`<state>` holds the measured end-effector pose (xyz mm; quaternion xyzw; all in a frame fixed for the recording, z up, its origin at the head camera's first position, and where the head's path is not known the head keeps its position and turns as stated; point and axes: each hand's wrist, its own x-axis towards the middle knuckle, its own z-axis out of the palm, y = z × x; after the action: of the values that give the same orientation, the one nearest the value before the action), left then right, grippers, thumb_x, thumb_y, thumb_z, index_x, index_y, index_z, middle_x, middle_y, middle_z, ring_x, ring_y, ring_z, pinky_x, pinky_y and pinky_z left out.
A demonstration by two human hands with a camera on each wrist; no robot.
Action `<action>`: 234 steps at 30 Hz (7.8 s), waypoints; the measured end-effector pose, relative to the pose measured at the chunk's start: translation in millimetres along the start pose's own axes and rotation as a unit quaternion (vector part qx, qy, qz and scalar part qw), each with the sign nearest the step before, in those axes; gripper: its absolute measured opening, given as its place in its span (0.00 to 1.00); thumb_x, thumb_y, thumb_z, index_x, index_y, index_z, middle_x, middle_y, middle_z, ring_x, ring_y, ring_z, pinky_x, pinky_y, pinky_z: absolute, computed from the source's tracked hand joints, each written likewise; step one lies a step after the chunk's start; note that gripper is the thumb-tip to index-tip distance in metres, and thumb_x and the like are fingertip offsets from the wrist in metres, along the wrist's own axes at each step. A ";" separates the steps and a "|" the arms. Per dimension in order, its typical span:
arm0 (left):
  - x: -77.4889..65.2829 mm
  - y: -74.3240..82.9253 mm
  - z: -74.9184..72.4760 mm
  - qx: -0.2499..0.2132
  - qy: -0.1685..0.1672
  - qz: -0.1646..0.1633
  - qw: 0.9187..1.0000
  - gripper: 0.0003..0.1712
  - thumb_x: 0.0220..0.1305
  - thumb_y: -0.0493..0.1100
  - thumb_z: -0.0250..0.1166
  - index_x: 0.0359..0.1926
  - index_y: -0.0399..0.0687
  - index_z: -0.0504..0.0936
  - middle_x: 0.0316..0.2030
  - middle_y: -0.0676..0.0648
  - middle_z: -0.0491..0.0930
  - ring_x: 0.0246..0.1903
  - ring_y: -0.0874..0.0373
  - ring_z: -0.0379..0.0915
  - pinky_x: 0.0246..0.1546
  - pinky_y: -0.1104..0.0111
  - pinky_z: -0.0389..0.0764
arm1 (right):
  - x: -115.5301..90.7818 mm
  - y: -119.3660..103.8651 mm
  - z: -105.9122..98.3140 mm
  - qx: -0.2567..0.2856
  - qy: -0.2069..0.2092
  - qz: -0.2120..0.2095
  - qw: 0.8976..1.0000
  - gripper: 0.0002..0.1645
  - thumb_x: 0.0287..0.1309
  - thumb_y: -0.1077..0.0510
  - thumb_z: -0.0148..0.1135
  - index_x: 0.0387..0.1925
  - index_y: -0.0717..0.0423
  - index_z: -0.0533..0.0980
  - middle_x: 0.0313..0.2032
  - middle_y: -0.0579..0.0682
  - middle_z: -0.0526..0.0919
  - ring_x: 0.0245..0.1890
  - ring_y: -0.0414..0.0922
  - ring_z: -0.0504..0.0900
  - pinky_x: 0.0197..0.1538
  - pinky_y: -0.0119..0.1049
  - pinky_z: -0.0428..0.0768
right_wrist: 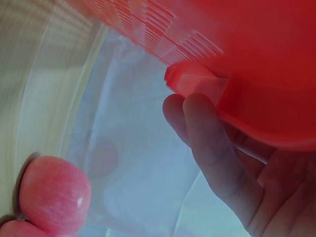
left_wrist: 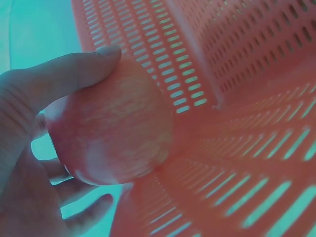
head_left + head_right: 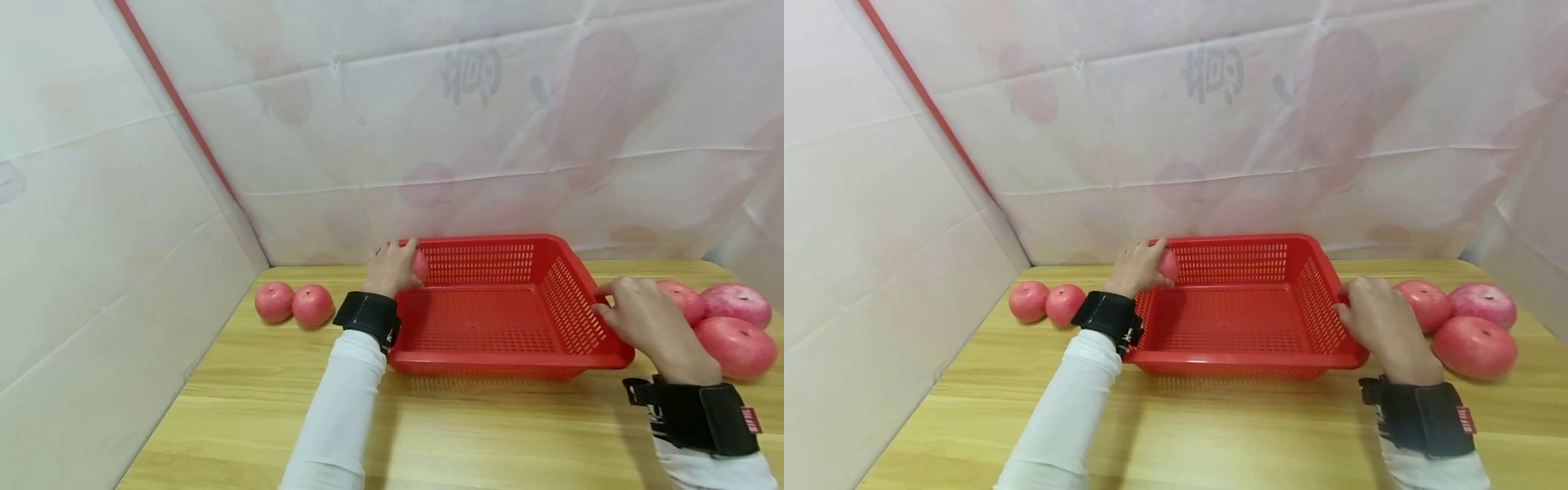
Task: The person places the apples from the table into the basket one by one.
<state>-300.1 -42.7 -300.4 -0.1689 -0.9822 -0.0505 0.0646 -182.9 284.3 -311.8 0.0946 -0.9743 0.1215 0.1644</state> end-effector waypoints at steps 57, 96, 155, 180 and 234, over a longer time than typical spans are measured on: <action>11.2 11.7 23.5 0.014 -0.126 -0.001 0.992 0.30 0.61 0.45 0.55 0.64 0.59 0.61 0.58 0.44 0.64 0.53 0.49 0.55 0.48 0.56 0.73 | 2.4 -0.5 -0.5 0.002 -0.012 -0.001 1.000 0.09 0.45 0.65 0.59 0.30 0.66 0.79 0.17 0.50 0.75 0.17 0.44 0.68 0.19 0.37 0.67; 13.2 5.8 -5.0 -0.015 -0.046 0.049 0.998 0.34 0.53 0.45 0.63 0.61 0.51 0.62 0.56 0.43 0.67 0.53 0.48 0.57 0.50 0.55 0.71 | 3.9 1.8 -1.2 0.014 -0.027 0.008 0.999 0.12 0.45 0.64 0.60 0.32 0.71 0.78 0.17 0.50 0.76 0.17 0.44 0.69 0.19 0.38 0.69; -32.6 -56.9 -46.2 -0.088 0.083 -0.001 0.993 0.33 0.53 0.45 0.64 0.60 0.49 0.65 0.55 0.39 0.67 0.54 0.46 0.58 0.49 0.50 0.72 | 4.6 -1.2 -1.2 0.025 -0.041 0.014 0.999 0.14 0.47 0.65 0.59 0.35 0.74 0.76 0.15 0.50 0.76 0.14 0.41 0.69 0.17 0.36 0.70; -44.3 -85.0 -38.3 -0.092 0.079 -0.021 0.992 0.32 0.54 0.44 0.64 0.60 0.47 0.65 0.55 0.39 0.66 0.53 0.46 0.59 0.52 0.50 0.69 | 4.8 -1.3 -0.7 0.026 -0.031 0.013 0.999 0.12 0.47 0.65 0.59 0.33 0.72 0.77 0.15 0.49 0.76 0.15 0.41 0.70 0.17 0.37 0.70; -58.4 -138.2 7.7 -0.059 0.012 -0.086 0.994 0.31 0.53 0.44 0.65 0.58 0.42 0.67 0.57 0.35 0.64 0.53 0.39 0.58 0.51 0.45 0.68 | 5.1 -2.3 -0.8 0.036 -0.046 0.025 0.998 0.13 0.48 0.65 0.59 0.35 0.74 0.76 0.16 0.50 0.76 0.15 0.41 0.70 0.18 0.37 0.71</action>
<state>-293.2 -190.3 -327.1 -0.0868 -0.9876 -0.1158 0.0612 -186.9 281.6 -308.8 0.0818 -0.9779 0.1557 0.1131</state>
